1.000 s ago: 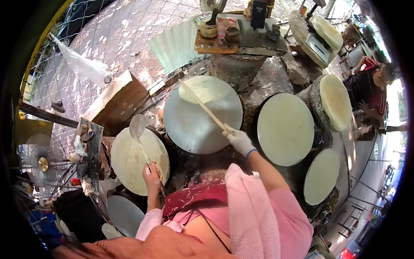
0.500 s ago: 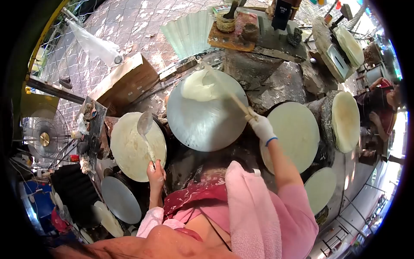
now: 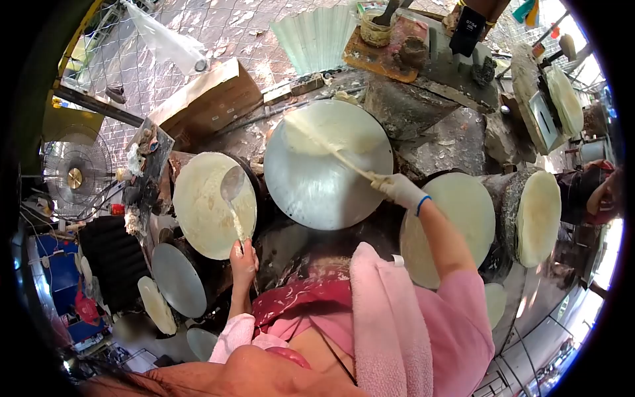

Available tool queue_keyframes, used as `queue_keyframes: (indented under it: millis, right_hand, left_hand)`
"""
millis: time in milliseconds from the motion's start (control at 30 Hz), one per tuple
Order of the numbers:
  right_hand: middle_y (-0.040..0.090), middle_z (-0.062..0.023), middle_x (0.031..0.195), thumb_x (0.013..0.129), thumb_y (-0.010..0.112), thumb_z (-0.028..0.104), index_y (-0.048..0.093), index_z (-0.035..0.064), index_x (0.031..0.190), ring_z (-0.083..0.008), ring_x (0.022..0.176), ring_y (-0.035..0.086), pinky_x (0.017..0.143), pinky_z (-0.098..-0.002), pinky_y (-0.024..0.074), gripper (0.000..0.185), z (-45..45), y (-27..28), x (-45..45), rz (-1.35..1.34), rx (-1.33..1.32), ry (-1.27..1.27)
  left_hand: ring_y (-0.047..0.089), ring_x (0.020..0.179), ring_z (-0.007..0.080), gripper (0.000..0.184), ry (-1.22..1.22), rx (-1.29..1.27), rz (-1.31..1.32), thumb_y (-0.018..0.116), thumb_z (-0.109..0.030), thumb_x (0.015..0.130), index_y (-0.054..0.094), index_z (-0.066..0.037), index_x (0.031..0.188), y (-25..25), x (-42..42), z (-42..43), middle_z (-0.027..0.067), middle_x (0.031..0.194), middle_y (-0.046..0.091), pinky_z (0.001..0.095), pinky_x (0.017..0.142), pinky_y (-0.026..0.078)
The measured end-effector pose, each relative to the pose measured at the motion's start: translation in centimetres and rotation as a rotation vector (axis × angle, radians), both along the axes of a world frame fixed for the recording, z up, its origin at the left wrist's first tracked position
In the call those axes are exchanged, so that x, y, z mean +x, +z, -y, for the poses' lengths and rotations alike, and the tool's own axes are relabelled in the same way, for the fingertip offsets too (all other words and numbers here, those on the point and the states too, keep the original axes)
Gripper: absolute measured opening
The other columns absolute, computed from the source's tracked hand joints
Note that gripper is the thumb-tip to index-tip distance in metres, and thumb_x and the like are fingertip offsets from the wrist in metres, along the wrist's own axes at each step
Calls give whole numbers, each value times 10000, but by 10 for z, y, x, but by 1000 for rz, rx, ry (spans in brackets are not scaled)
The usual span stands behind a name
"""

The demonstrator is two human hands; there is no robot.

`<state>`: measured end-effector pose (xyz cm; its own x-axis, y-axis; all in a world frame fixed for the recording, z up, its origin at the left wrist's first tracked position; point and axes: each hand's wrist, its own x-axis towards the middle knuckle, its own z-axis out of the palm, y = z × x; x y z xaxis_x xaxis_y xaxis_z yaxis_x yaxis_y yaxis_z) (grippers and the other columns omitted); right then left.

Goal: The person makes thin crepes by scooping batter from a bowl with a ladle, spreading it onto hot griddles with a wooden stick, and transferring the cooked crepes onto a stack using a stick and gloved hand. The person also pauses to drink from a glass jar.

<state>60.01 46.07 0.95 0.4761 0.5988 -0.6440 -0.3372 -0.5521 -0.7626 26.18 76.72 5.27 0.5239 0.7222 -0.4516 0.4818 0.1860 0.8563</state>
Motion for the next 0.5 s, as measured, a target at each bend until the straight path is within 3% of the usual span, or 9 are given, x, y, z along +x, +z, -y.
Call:
queue_keyframes:
  millis: [67,167,233,300,333,367,400,433,500]
  right_hand:
    - [604,48,839,919,675,305,591,137,1330,-53,647,484,637,-204,448,451,3,-4,-13,-152,-33,8]
    - [602,46,833,917,679,304,588,105,1326,-49,644,492,641,-200,463,464,17,3,9,41,-8,38]
    - [663,12,1055,934,654,268,590,62,1310,-37,733,503,683,-237,479,434,21,-22,39,361,257,-6]
    - [662,19,1051,941,635,236,600,63,1301,-36,727,496,652,-240,460,401,7,-13,57,166,-69,59]
    - [640,38,953,936,637,222,604,66,1299,-38,682,473,609,-229,432,396,-5,12,48,90,-50,119]
    - [618,57,855,932,640,209,607,69,1297,-39,637,449,565,-218,405,392,-14,32,36,13,-33,180]
    - [539,83,750,922,654,209,612,88,1298,-42,579,400,522,-208,360,397,-15,14,27,-121,-3,170]
    - [531,78,733,915,663,225,620,100,1292,-47,567,388,513,-223,355,400,-6,3,20,-161,-16,151]
    - [530,77,730,910,671,247,613,106,1301,-41,569,394,511,-226,354,420,10,-13,23,-232,-15,181]
  left_hand:
    - [383,359,74,208,-9,56,-51,514,-205,996,450,-90,835,-11,-8,0,-10,578,442,238,327,303]
    - [382,360,71,206,-52,140,-56,517,-206,995,453,-89,838,-19,-17,-3,-12,582,446,238,327,310]
    - [413,439,75,199,-23,115,-76,526,-207,983,489,-61,853,-11,-14,0,1,616,476,247,399,343]
    - [472,593,82,224,-5,140,-123,547,-213,957,549,-11,860,-6,-14,3,25,673,532,267,537,407]
    - [487,582,101,231,25,61,-144,539,-216,958,560,2,883,0,-13,6,38,671,544,279,531,416]
    - [456,516,89,202,21,64,-128,530,-206,969,535,-22,888,-3,-15,6,21,647,513,263,468,383]
    - [425,450,77,175,17,63,-116,520,-197,981,511,-46,893,-9,-23,8,3,622,483,246,405,351]
    - [394,384,66,153,14,64,-99,511,-187,993,487,-70,898,-16,-29,9,-14,597,452,230,342,318]
    - [389,383,66,153,-24,150,-114,508,-185,993,489,-69,895,-31,-39,6,-13,601,454,233,345,318]
